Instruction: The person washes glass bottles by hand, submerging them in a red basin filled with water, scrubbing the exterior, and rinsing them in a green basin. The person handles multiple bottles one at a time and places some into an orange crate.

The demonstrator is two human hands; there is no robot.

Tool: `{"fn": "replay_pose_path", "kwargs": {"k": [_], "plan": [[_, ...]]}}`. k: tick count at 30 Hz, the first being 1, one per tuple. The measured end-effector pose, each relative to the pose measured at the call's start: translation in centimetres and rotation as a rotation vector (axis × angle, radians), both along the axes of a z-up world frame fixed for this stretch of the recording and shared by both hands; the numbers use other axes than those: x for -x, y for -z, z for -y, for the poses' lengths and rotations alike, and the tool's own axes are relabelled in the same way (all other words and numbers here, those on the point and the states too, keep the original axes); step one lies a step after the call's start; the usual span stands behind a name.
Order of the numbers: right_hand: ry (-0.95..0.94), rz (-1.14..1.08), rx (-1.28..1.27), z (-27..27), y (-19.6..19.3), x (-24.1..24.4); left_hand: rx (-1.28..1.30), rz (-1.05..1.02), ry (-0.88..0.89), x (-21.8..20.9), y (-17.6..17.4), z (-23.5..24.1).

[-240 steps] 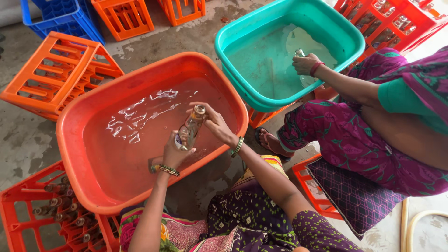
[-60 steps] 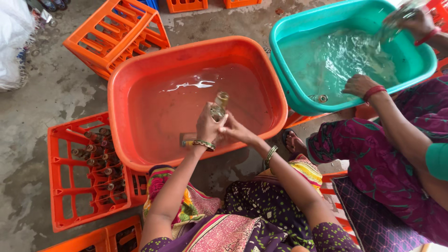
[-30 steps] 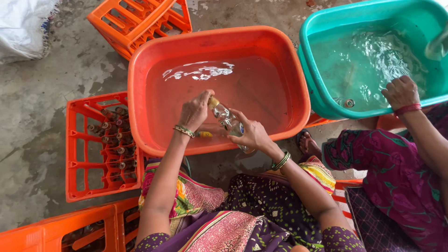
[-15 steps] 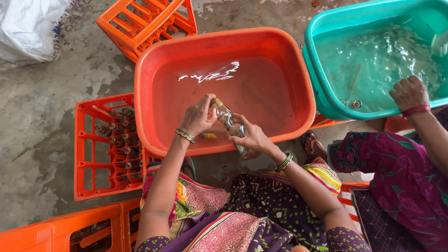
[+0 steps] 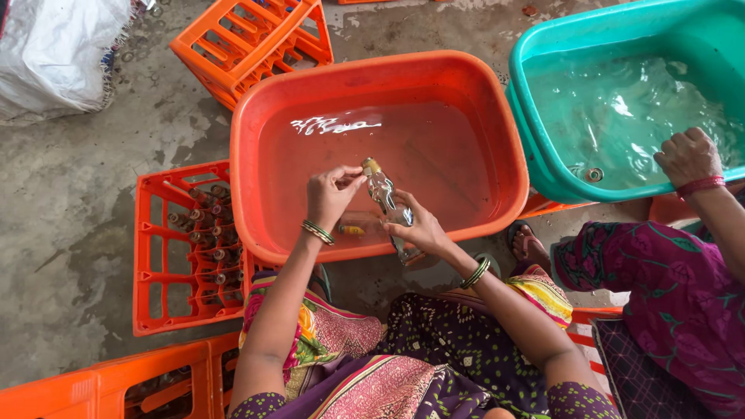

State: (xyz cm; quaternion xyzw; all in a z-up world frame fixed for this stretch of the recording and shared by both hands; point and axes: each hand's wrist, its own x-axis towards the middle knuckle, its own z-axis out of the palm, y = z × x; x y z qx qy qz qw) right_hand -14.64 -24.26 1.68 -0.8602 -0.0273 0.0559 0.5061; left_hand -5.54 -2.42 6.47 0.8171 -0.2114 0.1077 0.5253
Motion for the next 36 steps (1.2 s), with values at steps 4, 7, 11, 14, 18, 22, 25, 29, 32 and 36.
{"fn": "replay_pose_path", "kwargs": {"k": [4,7,11,14,18,22,25,29,32,36], "plan": [[0.045,0.039,0.082,-0.6,-1.0,0.2,0.005,0.034,-0.117,0.7,0.7,1.5],[0.053,-0.009,0.100,-1.2,-2.3,0.7,0.122,0.129,-0.105,0.7,1.6,2.1],[0.072,0.178,0.132,-2.0,-4.0,1.1,0.289,0.168,-0.089,0.1,2.6,2.4],[0.099,0.196,0.266,-1.9,-4.7,1.3,0.373,0.023,-0.108,-0.6,3.2,2.6],[0.116,0.232,0.376,-1.8,-4.6,1.2,0.703,-0.512,0.153,-0.3,2.9,3.4],[0.117,0.334,0.390,-1.1,-4.0,0.8,0.609,-0.333,0.444,1.2,0.9,4.6],[0.015,0.442,0.047,0.1,-3.9,-0.1,0.301,-0.116,0.347,2.5,-1.1,4.3],[0.127,0.381,-0.332,2.0,-4.8,-0.8,-0.078,0.094,0.039,3.4,-2.3,5.2],[0.118,0.282,-0.372,2.0,-5.3,-1.0,-0.196,0.210,0.031,3.2,-1.7,6.0],[0.147,0.263,-0.386,0.7,-5.2,-1.3,-0.200,0.251,0.035,3.0,-0.4,6.4]]}}
